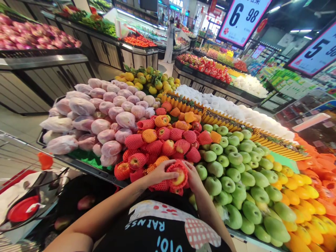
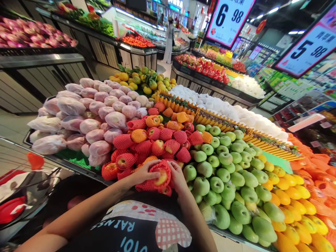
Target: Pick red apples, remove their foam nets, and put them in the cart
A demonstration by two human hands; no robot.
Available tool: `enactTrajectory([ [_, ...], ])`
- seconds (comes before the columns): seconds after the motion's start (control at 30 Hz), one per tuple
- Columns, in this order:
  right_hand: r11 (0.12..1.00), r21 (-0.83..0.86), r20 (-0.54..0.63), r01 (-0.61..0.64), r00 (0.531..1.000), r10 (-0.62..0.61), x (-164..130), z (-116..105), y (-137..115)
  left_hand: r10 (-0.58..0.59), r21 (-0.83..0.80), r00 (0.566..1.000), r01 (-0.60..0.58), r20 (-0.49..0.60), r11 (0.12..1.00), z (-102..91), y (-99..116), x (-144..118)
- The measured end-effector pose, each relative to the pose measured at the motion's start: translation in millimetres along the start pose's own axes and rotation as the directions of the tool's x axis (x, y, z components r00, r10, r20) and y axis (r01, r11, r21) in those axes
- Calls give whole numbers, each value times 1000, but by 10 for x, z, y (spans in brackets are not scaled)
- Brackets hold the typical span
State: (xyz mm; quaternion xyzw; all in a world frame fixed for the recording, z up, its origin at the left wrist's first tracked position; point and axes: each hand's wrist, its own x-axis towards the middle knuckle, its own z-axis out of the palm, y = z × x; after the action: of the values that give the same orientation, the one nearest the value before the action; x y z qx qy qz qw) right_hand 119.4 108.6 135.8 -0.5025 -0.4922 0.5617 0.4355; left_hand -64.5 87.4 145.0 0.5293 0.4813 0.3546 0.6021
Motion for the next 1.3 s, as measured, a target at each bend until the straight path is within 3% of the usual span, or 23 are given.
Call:
enactTrajectory([
  [0.13,996,9,-64,93,994,-92,-199,-130,-100,15,70,993,-6,-119,998,-19,-11,0],
  [0.3,924,-182,197,336,933,-300,-425,-187,-160,56,62,996,-52,-62,997,60,70,-17],
  [0.4,861,-324,170,392,920,-355,-441,-159,-98,87,5,996,-87,-21,996,132,68,-12],
  [0.53,912,-263,20,314,947,-320,-408,-185,-73,140,-102,988,-133,59,986,98,22,6],
  [0.63,970,-126,-72,208,973,-218,-370,-232,-65,276,46,959,-279,62,959,25,43,12],
  [0.7,994,-10,-51,111,992,-111,-339,-238,-10,373,188,918,-394,136,900,12,63,21],
  [0.8,991,134,8,12,1000,-13,-295,-194,134,382,233,895,-432,232,871,50,27,71],
  [0.9,969,246,42,16,999,-27,-254,-158,243,391,238,901,-427,187,872,39,-45,205],
  [1.03,966,256,72,40,996,-60,-205,-264,248,498,397,867,-468,31,790,-263,91,642],
  [1.1,975,214,33,66,997,-75,-188,-375,236,572,483,810,-453,-127,750,-541,294,1002],
  [1.2,982,165,-43,94,995,-88,-181,-545,256,592,588,732,-328,-338,740,-1028,629,1648],
  [1.3,987,127,-130,98,988,-82,-201,-676,335,542,729,788,-185,-291,659,-1447,819,2256],
])
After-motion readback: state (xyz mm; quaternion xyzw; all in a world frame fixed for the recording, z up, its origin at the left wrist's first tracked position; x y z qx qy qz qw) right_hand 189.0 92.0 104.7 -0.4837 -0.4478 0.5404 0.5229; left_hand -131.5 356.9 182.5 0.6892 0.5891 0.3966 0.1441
